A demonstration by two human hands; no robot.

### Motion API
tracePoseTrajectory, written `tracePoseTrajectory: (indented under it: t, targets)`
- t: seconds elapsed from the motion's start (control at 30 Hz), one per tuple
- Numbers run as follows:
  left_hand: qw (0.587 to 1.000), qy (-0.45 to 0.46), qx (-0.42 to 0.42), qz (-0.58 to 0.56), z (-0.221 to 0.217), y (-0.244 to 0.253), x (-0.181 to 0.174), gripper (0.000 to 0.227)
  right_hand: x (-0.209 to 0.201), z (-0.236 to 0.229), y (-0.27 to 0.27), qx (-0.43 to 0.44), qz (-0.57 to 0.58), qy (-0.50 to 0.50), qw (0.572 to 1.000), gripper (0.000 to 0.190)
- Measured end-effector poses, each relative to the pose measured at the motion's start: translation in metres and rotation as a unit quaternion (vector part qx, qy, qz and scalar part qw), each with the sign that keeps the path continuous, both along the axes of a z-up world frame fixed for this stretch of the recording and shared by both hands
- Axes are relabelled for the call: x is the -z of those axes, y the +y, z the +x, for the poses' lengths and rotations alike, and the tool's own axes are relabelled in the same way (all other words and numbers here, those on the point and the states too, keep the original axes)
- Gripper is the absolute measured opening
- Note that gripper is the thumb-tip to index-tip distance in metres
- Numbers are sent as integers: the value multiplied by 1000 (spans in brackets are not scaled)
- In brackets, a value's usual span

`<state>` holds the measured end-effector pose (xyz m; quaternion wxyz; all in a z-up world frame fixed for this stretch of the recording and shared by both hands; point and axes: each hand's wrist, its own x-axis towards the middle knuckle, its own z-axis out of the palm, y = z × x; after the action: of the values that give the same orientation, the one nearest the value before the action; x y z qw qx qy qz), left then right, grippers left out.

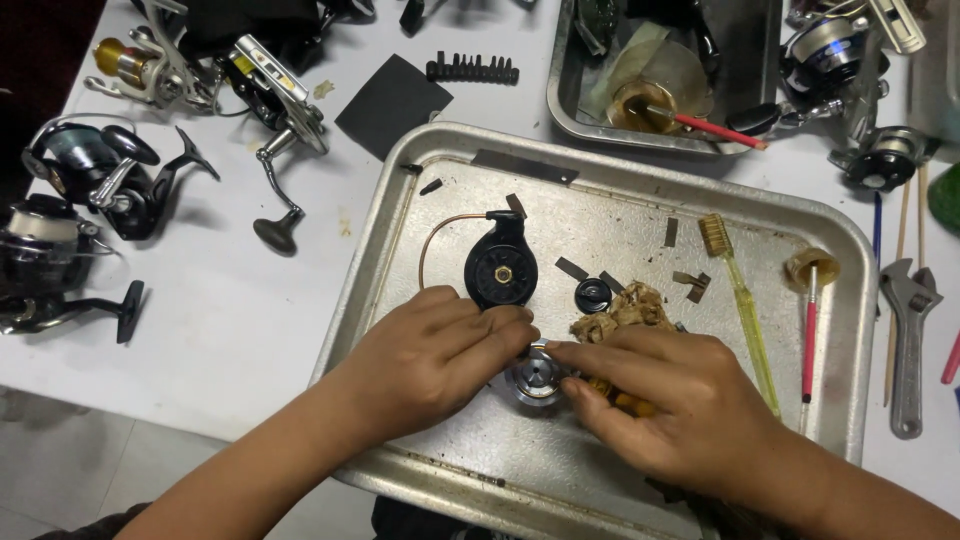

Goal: Reassembling the internal components of a fishing reel on a workbench using various tools.

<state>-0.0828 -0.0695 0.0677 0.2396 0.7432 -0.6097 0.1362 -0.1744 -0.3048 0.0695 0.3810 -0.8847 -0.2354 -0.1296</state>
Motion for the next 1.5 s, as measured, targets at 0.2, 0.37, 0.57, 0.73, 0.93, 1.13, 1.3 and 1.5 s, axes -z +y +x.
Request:
tracePoseTrajectory:
  t: [0.2,0.37,0.57,0.73,0.93,1.13,1.3,1.5]
  targets:
    - [1000,1,9,-19,1,-3,-2,9,1,0,-3,-7,-20,-42,999,24]
    - [1000,2,18,-19,5,1,-1,14,-5,1,0,9,-58,-92,994,21]
    - [997,-14,60,-40,16,2,-11,20,-22,7,-4,1,7,-18,1000,23]
    - [1000,-3,22,3,32,9,-9,28,-68,4,-32,32,-30,21,999,28]
    - [992,40,-112,28,31,14,0,20,-94,-38,-120,302,-163,122,931,49]
    - [973,34,-152,171,64,64,88,57,-19,-72,-168,486,-191,206,828,45]
    - [896,181,-161,372,158,119,389,46,28,-83,-166,538,-165,184,806,42]
    - [775,380,-132,488,313,165,464,44,28,-90,-156,568,-147,140,798,32]
